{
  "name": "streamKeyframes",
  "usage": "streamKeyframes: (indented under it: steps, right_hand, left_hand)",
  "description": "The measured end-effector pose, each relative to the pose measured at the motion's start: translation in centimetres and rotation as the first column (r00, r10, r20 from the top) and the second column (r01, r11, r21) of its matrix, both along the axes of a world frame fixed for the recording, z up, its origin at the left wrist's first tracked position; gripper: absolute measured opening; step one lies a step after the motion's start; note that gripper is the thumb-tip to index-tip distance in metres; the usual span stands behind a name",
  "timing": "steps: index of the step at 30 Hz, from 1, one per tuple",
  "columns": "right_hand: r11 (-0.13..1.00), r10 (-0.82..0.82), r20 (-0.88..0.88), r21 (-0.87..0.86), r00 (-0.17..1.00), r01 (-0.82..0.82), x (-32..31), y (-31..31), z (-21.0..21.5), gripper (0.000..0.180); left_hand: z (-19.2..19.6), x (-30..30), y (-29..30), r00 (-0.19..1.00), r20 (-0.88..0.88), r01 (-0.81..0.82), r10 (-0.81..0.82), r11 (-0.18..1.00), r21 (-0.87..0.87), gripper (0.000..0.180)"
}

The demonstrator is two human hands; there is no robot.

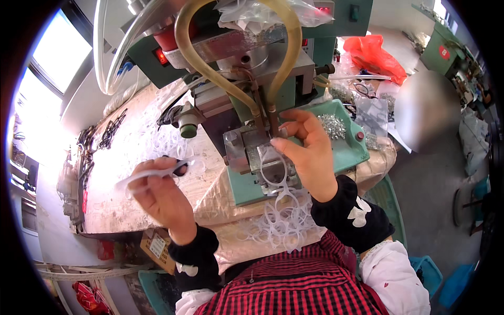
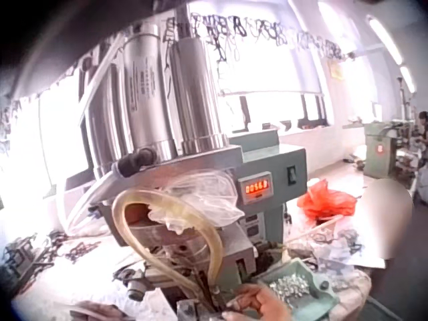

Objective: The person assembles eyeglasses by placing white plastic frames into a green jig on a press machine, then inserting small metal screws into the hinge area. The person repeatedly operates the press to secure the screws, removes the assembled frames, and places them on the table. The process is repeated for multiple frames.

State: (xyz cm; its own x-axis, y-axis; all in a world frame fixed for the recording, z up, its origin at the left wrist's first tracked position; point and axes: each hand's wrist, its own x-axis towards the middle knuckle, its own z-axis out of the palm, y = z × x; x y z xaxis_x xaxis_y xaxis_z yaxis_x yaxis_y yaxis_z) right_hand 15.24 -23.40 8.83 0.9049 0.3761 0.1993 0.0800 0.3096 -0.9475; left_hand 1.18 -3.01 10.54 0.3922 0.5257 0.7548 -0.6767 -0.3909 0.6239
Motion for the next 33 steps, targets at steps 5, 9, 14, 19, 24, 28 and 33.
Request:
streamKeyframes:
  steps: [5,9,14,19,24,28,33]
  right_hand:
    - [0.976,0.079,-0.075,0.209,0.994,-0.062,-1.1,0.7,1.1,0.048]
    - [0.993,0.117,0.082,0.017,0.99,-0.119,-2.4,-1.8,2.2,0.059]
    - [0.989,-0.046,0.264,-0.125,0.963,0.082,3.2,-4.7,-0.5,0.052]
    - [0.738,-0.418,0.502,-0.298,0.757,0.605,7.8,-11.1,-8.5,0.042]
    - [0.573,-0.154,0.584,-0.604,0.797,0.554,3.7,-8.9,-8.7,0.014]
    - [0.455,-0.213,0.751,-0.489,0.624,0.744,4.5,-8.5,-10.6,0.009]
    - [0.565,-0.311,0.701,-0.407,0.642,0.718,3.5,-9.8,-10.4,0.009]
  left_hand:
    - [4.6,3.7,-3.7,0.994,-0.096,-0.023,0.043,0.98,0.197,0.024]
    - [3.6,2.5,-4.5,0.988,-0.14,0.125,-0.061,0.85,0.513,0.013]
    - [-0.6,3.2,-6.5,0.978,-0.208,0.159,0.032,0.532,0.832,0.026]
    - [-1.1,3.5,-7.1,0.976,-0.215,0.162,0.047,0.507,0.847,0.029]
    - [-1.7,2.0,-6.5,0.972,-0.213,0.13,0.098,0.532,0.837,0.014]
    - [-3.5,0.5,-8.2,0.943,-0.275,0.151,0.189,0.494,0.856,0.017]
    - [-8.9,-0.9,-1.7,0.8,-0.094,-0.349,0.592,0.588,0.73,0.026]
